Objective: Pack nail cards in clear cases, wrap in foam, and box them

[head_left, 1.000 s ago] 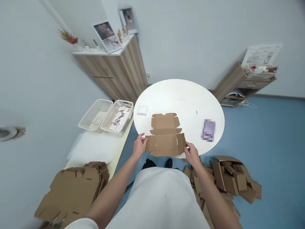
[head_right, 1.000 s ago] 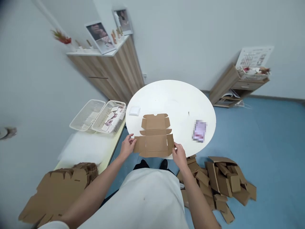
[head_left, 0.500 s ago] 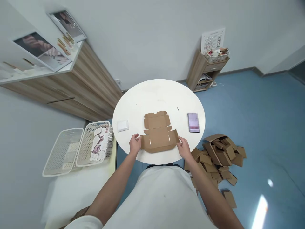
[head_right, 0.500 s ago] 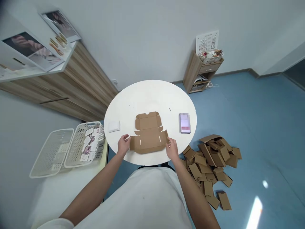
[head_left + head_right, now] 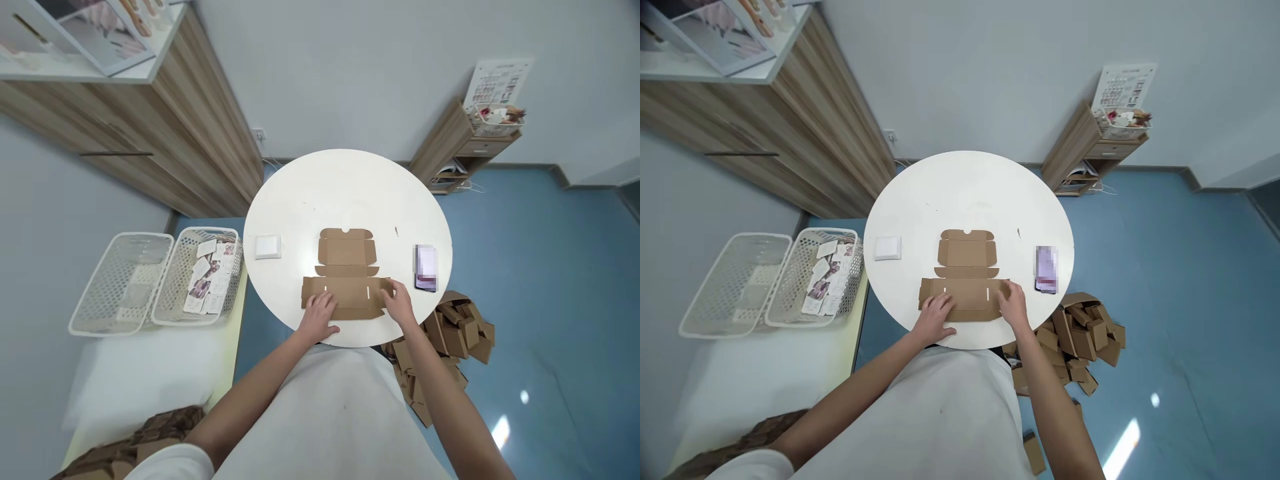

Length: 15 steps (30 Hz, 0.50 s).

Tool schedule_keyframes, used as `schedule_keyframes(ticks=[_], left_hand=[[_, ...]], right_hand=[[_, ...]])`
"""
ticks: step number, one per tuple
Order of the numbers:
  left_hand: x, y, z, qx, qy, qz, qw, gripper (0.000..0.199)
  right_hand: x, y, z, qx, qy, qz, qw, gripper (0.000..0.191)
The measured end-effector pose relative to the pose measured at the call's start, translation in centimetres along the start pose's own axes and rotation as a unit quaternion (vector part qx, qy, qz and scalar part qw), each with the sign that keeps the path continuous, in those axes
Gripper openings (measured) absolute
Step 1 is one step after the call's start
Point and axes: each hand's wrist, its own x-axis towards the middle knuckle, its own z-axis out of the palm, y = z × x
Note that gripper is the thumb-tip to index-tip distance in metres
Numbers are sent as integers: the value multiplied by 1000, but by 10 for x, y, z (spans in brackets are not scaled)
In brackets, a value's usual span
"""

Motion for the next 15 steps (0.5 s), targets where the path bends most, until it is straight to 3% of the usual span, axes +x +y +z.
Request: schedule_keyframes(ticks=[9,15], left_hand=[[15,3,5,44,-30,-28,998,58],[26,1,-4,43,-20,-89,995,69]], right_hand=[[80,-11,12,79,-81,41,993,46],[121,-6,30,107,-106,56,987,42]])
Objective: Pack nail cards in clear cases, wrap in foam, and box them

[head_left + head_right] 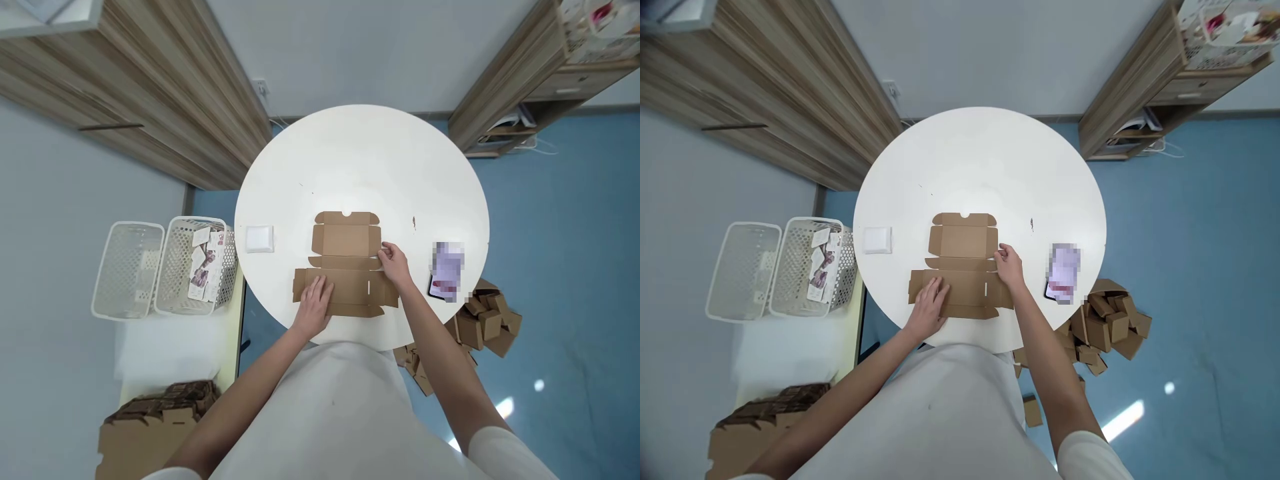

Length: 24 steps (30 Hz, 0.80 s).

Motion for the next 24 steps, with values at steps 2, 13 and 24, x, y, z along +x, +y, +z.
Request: schedule_keyframes(ticks=[2,13,24], left_hand=[[6,0,-4,1,-8,-18,1000,75],[28,6,-19,51,26,-72,996,96],[11,-6,-18,72,24,67,995,104]], right_hand=[[8,-1,2,-23,0,-1,1000,39],[-5,-19,6,-4,-32,-43,999,29],[-87,-4,18,-73,3,-60,996,34]])
